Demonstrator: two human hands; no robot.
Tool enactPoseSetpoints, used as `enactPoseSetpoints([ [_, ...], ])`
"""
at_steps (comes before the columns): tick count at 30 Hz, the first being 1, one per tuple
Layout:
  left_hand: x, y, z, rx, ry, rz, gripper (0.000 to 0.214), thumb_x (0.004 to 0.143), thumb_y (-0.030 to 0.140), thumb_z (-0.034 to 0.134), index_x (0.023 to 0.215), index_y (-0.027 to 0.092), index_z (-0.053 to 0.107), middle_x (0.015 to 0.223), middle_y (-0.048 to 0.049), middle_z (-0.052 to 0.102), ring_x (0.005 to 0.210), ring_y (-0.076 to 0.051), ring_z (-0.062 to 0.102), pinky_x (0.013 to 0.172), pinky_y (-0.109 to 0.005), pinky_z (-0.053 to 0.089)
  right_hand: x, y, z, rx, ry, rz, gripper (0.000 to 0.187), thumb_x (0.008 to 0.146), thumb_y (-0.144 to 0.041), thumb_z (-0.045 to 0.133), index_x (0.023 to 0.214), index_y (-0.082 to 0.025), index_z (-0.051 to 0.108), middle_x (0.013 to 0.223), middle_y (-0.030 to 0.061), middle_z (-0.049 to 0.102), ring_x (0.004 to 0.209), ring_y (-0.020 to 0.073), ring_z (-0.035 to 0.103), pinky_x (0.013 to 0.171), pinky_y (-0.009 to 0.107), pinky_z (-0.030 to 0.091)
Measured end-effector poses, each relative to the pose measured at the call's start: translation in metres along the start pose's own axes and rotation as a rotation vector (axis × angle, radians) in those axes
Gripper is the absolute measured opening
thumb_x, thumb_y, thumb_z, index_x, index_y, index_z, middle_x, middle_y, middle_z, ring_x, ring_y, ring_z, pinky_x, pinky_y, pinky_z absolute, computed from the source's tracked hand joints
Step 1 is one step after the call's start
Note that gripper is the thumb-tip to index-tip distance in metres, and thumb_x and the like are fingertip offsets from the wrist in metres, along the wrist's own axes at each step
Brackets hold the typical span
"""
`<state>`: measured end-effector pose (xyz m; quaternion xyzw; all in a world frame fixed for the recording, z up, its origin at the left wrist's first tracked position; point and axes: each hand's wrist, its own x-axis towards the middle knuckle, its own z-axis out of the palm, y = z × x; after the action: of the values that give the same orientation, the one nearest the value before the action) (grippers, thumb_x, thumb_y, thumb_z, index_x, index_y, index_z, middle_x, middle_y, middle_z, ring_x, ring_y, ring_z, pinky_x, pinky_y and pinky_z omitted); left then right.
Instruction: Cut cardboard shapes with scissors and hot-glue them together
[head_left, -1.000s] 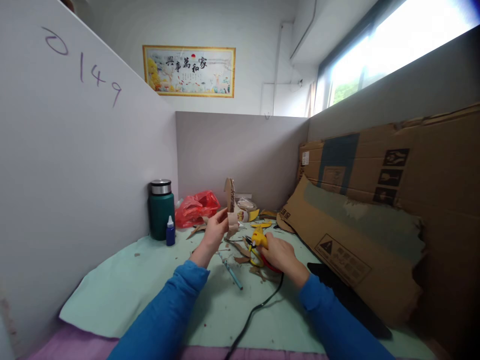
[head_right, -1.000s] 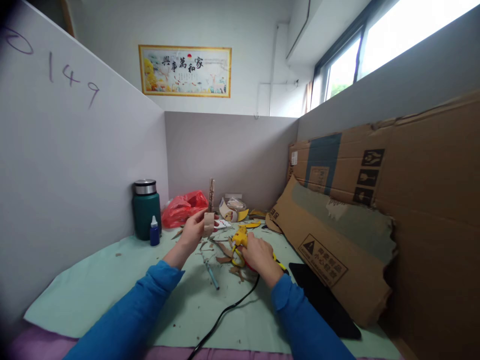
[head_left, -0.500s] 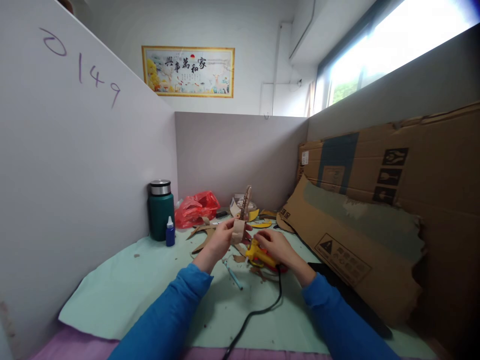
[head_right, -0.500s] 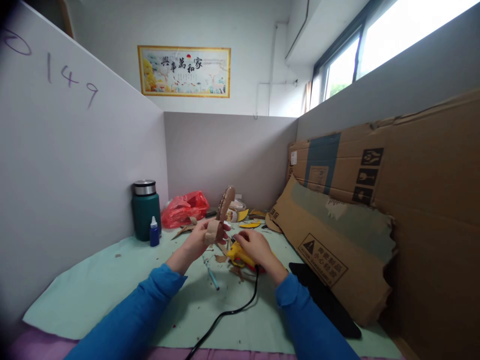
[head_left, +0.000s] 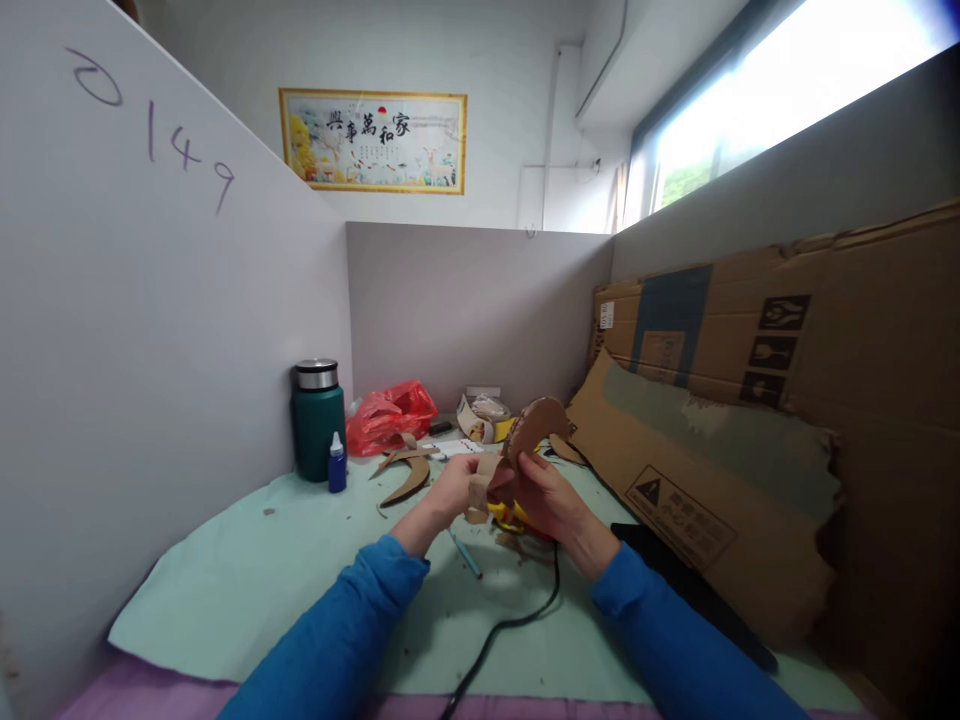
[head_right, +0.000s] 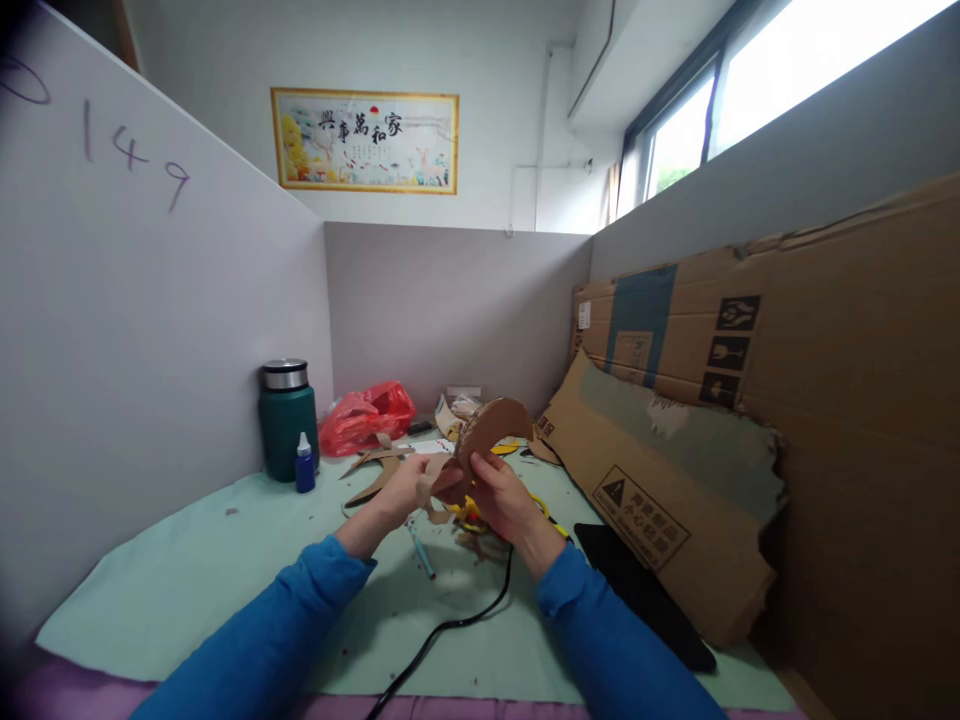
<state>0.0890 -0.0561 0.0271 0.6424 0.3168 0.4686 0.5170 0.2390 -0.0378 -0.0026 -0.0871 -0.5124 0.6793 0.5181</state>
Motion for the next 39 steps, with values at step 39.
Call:
enactPoseSetpoints([
  [39, -0.0002, 0.0093, -0.0042, -0.096, 0.077, -0.023, 0.041, 0.058, 0.047, 0.077, 0.068, 0.014, 0.054, 0.057, 0.0019, 0.053, 0.048, -0.009, 0.048, 0.050, -0.025, 0.043, -0.0043, 0.0024, 0.0035, 0.058, -0.007, 0.188, 0.030, 0.072, -0.042, 0.073, 0.090, -0.018, 0.068, 0.086, 0.0028, 0.070, 0.078, 0.0140, 0.063, 0.073, 0.026, 0.049],
])
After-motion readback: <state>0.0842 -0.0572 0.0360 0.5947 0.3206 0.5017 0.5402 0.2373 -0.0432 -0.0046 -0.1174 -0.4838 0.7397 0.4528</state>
